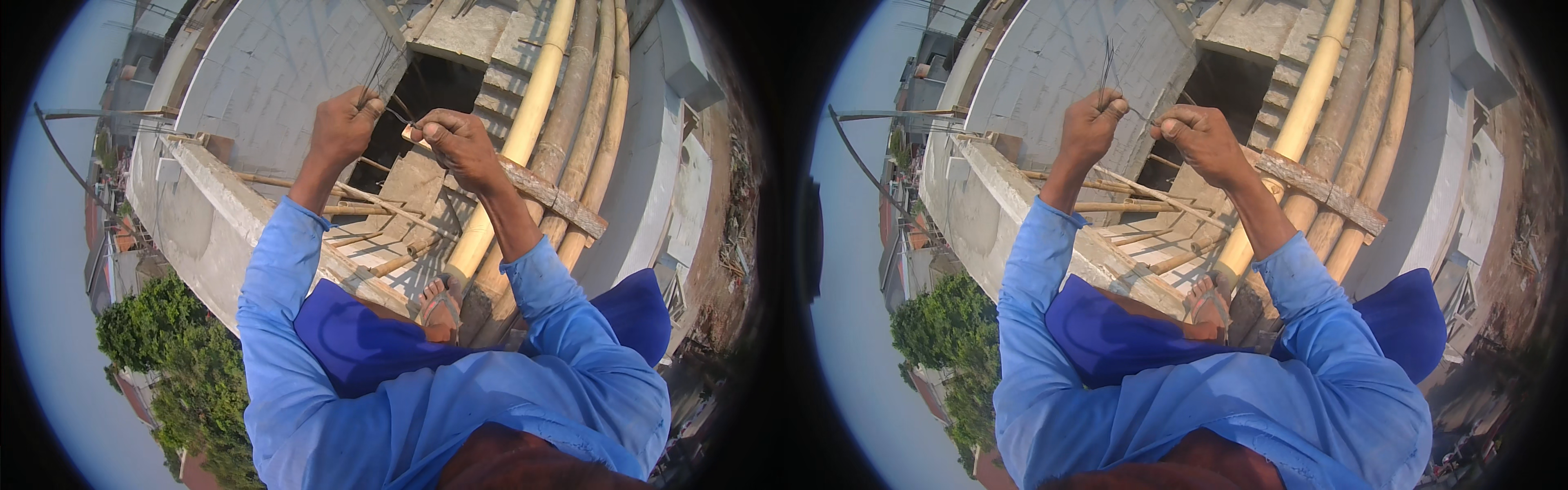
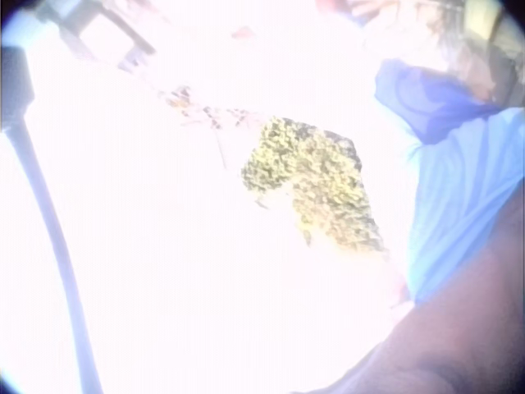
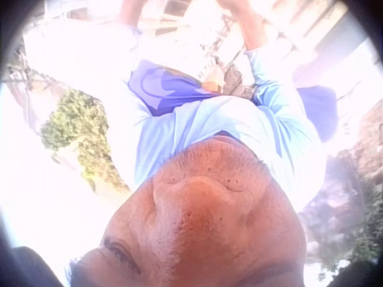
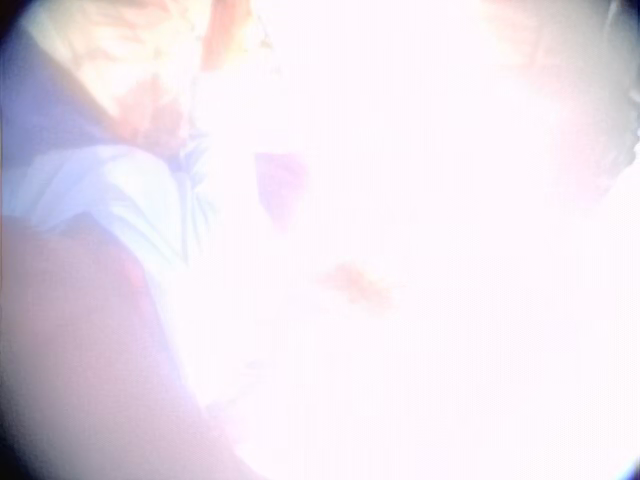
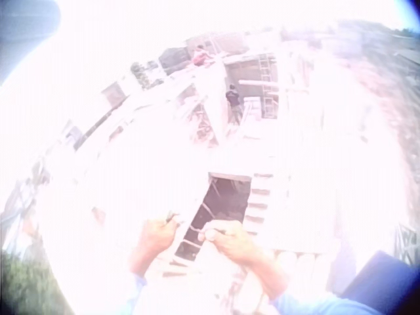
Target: The person uses pliers to twist and tighten wire around bamboo poles to secure a construction scaffolding structure.
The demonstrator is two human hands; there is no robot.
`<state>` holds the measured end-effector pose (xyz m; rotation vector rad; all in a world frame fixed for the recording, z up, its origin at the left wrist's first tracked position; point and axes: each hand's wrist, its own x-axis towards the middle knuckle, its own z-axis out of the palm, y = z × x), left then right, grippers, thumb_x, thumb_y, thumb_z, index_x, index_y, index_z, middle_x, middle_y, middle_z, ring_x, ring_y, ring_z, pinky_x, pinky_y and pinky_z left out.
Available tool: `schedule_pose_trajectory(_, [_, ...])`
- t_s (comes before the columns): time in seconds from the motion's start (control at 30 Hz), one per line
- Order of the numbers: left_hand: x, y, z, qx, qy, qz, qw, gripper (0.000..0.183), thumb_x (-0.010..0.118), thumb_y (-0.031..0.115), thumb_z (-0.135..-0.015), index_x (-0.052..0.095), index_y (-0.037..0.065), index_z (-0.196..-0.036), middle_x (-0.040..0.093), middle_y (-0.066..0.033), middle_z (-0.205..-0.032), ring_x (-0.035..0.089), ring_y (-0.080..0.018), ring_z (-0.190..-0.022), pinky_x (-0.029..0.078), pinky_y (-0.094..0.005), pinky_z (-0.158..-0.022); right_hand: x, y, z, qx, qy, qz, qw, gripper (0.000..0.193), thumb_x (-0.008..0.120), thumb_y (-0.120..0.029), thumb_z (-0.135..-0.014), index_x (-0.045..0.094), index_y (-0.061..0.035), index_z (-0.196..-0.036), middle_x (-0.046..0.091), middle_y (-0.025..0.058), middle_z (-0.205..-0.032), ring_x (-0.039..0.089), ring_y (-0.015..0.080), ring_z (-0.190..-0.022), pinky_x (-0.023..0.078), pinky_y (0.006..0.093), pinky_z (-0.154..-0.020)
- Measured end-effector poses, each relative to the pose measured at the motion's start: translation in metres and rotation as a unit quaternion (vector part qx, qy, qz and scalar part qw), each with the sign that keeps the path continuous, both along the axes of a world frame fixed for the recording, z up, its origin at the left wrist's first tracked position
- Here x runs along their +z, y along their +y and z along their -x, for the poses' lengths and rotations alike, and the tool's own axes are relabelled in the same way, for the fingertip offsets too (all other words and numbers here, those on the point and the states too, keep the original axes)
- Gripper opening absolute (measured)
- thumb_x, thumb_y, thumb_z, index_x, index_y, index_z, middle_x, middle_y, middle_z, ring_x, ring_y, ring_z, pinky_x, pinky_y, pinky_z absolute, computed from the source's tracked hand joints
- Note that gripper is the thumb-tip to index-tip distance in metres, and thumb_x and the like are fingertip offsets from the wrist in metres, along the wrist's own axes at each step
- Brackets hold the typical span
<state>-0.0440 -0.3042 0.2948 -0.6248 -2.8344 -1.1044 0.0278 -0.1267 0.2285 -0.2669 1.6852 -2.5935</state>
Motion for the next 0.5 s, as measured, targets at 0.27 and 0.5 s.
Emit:
schedule_pose_trajectory(0.27, [0.004,0.008,-0.006,-0.027,0.1,0.063,0.993,0.014,0.06,0.016,-0.086,0.061,0.002,-0.084,0.053,-0.0122,-0.058,0.05,-0.0227,-0.052,0.04,-0.0339,-0.051,0.001,0.012,0.0,0.051,-0.064,0.01,0.997,0.027,0.06,-0.026,-0.089,0.064,0.0005,-0.087,0.059,0.0019,-0.072,0.05,0.0062,-0.067,0.042,0.022,-0.06])
schedule_pose_trajectory(0.5, [-0.002,0.028,-0.035,-0.103,0.082,0.146,0.981,0.013,0.059,0.016,-0.085,0.056,0.004,-0.084,0.057,-0.0197,-0.067,0.056,-0.0397,-0.064,0.042,-0.0422,-0.054,-0.01,0.004,0.013,-0.19,0.013,-0.048,0.98,0.017,0.059,-0.014,-0.088,0.063,0.0013,-0.084,0.061,0.0012,-0.068,0.052,0.0081,-0.064,0.045,0.0244,-0.061])
